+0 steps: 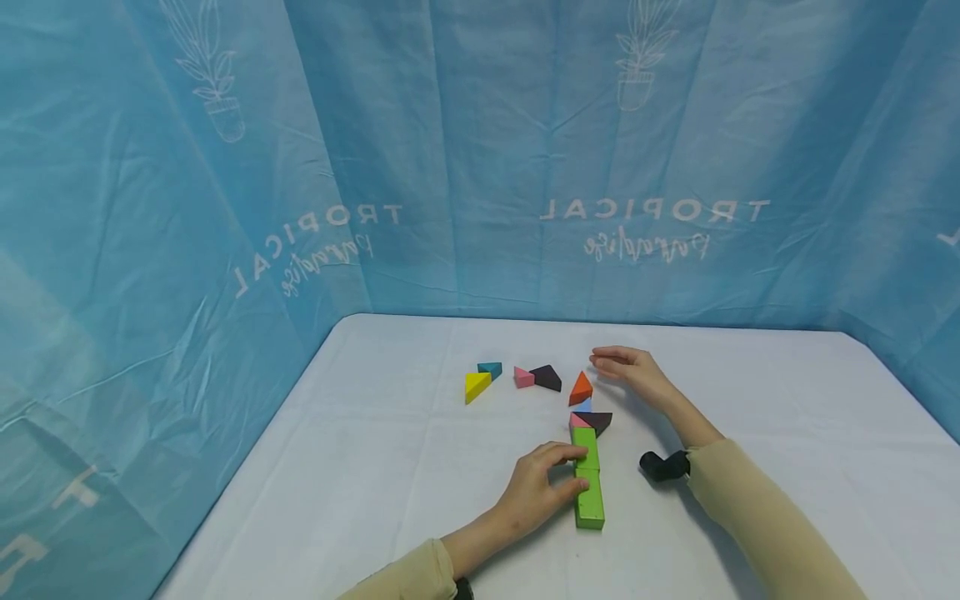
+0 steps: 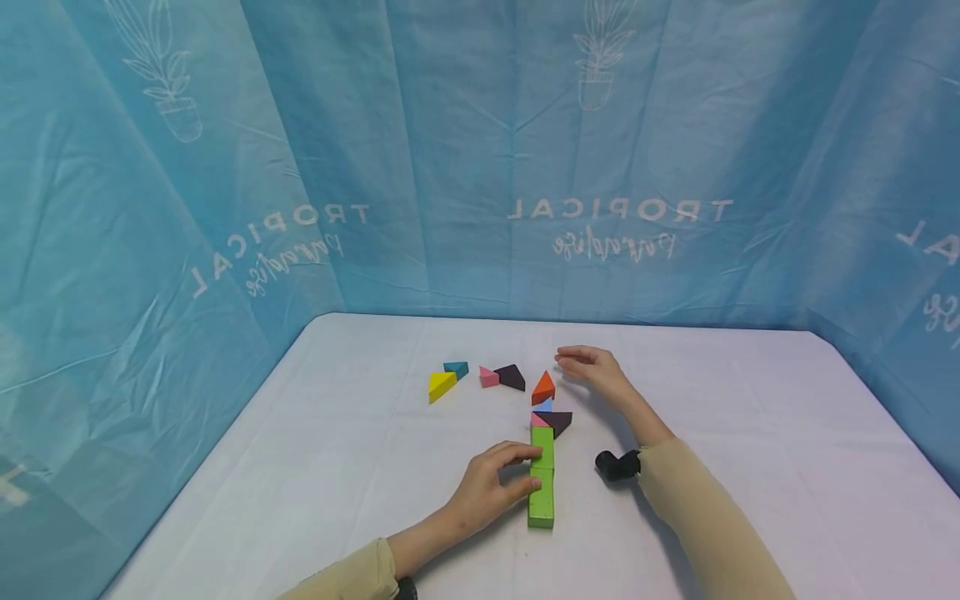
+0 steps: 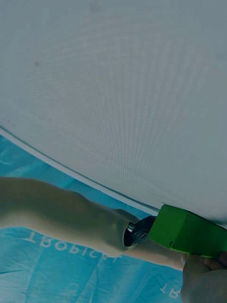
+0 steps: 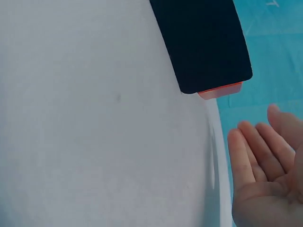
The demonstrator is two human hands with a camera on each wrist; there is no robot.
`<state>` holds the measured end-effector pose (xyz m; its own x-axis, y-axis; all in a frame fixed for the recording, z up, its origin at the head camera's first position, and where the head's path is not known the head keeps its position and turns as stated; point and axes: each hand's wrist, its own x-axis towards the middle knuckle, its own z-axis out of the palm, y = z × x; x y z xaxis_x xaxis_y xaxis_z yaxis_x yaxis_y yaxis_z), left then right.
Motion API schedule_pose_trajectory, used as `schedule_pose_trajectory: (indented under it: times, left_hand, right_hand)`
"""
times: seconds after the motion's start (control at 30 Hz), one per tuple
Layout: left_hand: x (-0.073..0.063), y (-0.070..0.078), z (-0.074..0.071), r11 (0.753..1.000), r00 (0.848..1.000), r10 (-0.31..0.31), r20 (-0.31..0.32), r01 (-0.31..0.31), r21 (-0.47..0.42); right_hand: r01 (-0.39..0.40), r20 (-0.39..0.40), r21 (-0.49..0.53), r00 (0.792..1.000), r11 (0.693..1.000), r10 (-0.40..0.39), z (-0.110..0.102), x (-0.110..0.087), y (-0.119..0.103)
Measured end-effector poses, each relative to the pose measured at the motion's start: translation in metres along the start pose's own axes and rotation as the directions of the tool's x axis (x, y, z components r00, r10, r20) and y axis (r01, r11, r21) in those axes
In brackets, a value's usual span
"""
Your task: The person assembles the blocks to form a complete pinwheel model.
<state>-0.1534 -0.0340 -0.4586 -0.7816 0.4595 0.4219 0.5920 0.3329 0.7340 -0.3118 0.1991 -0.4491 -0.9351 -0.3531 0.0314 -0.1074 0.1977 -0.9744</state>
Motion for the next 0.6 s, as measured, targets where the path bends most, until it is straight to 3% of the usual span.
schedule_pose_trajectory:
  times: [0.2,0.47,0.6]
  left_hand:
    - [0.001,0.001,0.0,1.0,1.0,-0.023,0.011,0.023,-0.011]
    - [0.001,0.0,0.0,1.0,1.0,-0.008,0.004,0.008,0.0]
    - [0.0,0.001,-0.001,1.0,1.0,-0.016,0.007,0.016,-0.005]
  right_hand:
    - [-0.001,0.054,-0.119,0.999,0.993,0.007,0.007,-0.002,0.0]
    - [0.017,0.133,-0.123,0.991,0.992,-0.001,0.02,-0.016,-0.031]
    - [0.031,0.157,-0.125,0.988,0.992,-0.011,0.022,-0.018,-0.034]
